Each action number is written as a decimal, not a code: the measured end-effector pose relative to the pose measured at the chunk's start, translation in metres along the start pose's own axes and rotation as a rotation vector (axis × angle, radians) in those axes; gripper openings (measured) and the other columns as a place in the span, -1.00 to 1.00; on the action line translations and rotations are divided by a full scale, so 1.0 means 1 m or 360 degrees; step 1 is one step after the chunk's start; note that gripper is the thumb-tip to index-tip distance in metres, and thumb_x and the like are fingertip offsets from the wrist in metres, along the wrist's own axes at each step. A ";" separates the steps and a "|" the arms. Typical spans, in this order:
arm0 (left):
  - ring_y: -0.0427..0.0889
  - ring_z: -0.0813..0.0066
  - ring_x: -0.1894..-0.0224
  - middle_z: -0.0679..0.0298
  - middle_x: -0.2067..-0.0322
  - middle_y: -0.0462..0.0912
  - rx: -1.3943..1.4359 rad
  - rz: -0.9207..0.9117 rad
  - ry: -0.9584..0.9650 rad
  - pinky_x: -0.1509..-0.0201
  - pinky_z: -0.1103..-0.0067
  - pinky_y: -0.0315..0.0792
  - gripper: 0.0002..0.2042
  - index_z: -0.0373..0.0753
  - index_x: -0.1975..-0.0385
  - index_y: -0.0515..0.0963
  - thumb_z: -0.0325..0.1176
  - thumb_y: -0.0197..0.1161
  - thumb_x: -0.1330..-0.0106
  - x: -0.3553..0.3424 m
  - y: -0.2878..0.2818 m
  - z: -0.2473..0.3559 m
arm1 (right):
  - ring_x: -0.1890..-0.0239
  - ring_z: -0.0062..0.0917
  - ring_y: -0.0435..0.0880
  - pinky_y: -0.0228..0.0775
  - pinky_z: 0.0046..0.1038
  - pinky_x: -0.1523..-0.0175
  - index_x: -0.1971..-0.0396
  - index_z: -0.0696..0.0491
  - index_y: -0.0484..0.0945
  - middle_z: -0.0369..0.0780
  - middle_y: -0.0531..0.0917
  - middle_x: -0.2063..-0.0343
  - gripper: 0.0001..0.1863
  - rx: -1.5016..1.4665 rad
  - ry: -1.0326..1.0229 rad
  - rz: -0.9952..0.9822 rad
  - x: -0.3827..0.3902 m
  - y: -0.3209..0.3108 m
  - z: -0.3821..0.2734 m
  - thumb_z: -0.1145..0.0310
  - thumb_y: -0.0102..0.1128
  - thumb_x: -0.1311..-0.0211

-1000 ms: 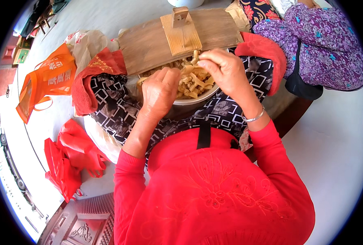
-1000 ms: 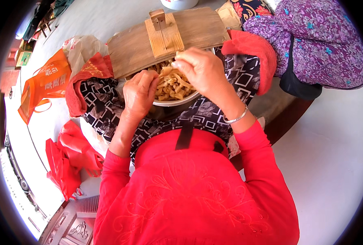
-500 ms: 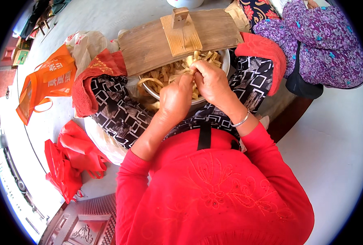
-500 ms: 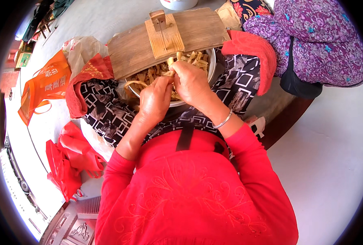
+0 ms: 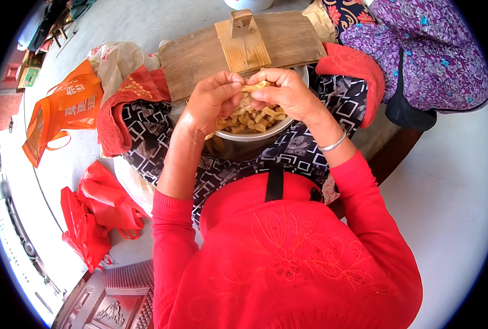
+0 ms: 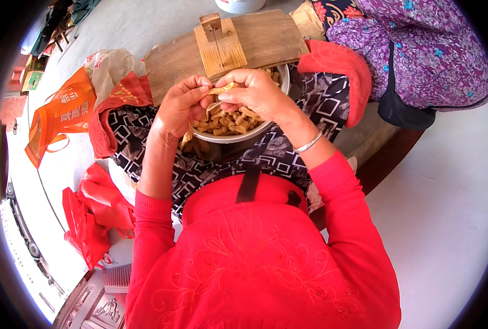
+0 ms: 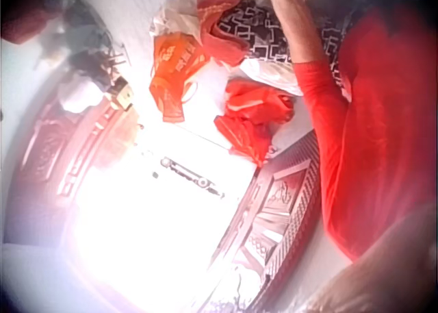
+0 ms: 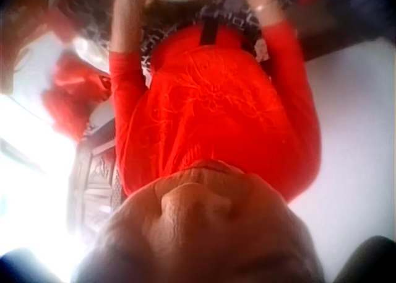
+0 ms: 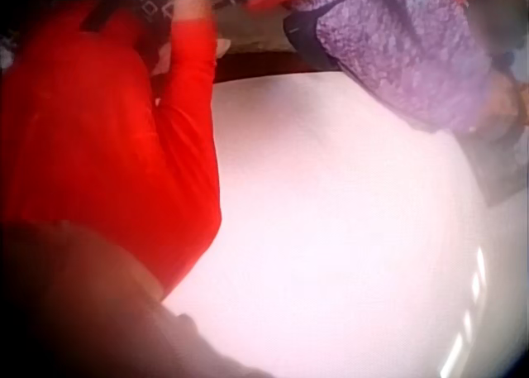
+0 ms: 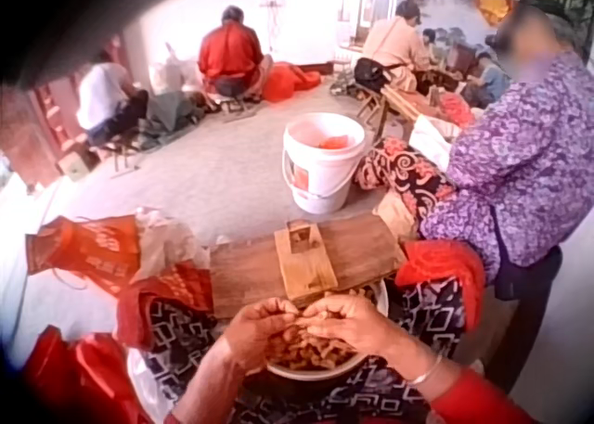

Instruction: The person sits and uses their hands to peel or break apart yellow food pieces, placing them into a metal bowl while occasionally moving a wooden lid.

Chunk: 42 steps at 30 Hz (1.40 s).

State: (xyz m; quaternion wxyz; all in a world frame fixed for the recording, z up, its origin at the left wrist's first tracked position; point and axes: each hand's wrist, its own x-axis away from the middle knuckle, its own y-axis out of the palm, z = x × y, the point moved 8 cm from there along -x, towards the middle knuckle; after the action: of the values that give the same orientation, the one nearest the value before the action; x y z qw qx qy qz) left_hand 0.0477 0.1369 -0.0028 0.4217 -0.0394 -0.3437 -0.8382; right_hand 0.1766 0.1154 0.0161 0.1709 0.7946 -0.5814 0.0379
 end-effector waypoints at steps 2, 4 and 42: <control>0.13 0.79 0.71 0.42 0.59 0.43 -0.0034 -0.0019 -0.0022 0.66 0.78 -0.02 -0.95 -0.21 0.26 0.46 -0.42 0.10 -0.37 -0.002 -0.002 0.000 | 0.46 -0.66 0.65 0.53 -0.63 0.25 0.19 0.20 0.58 -0.26 0.66 0.47 -0.78 -0.0084 0.0026 -0.0032 -0.002 -0.010 0.003 0.45 0.25 -0.18; 0.14 0.79 0.71 0.42 0.59 0.42 -0.0079 -0.0034 -0.0077 0.67 0.78 -0.01 -0.96 -0.20 0.27 0.47 -0.42 0.10 -0.37 -0.003 -0.007 -0.003 | 0.46 -0.67 0.63 0.52 -0.63 0.27 0.22 0.20 0.59 -0.27 0.65 0.49 -0.82 0.0069 0.0045 -0.0031 0.001 -0.020 0.000 0.48 0.24 -0.18; 0.48 0.65 0.47 0.26 0.57 0.57 -0.1494 0.0906 0.0792 0.36 0.62 0.39 -0.90 -0.35 0.33 0.56 -0.45 0.18 -0.27 -0.045 -0.036 0.051 | 0.47 -0.28 0.60 0.41 -0.38 0.32 0.39 0.13 0.56 -0.12 0.60 0.54 -0.93 0.1219 -0.0779 0.0896 -0.037 -0.037 -0.035 0.46 0.14 -0.20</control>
State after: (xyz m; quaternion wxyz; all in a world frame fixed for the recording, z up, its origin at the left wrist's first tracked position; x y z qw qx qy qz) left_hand 0.0384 0.2136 0.0005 0.6349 -0.1146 0.1962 -0.7385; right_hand 0.2041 0.1702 0.0305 -0.2886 0.5989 -0.7395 0.1053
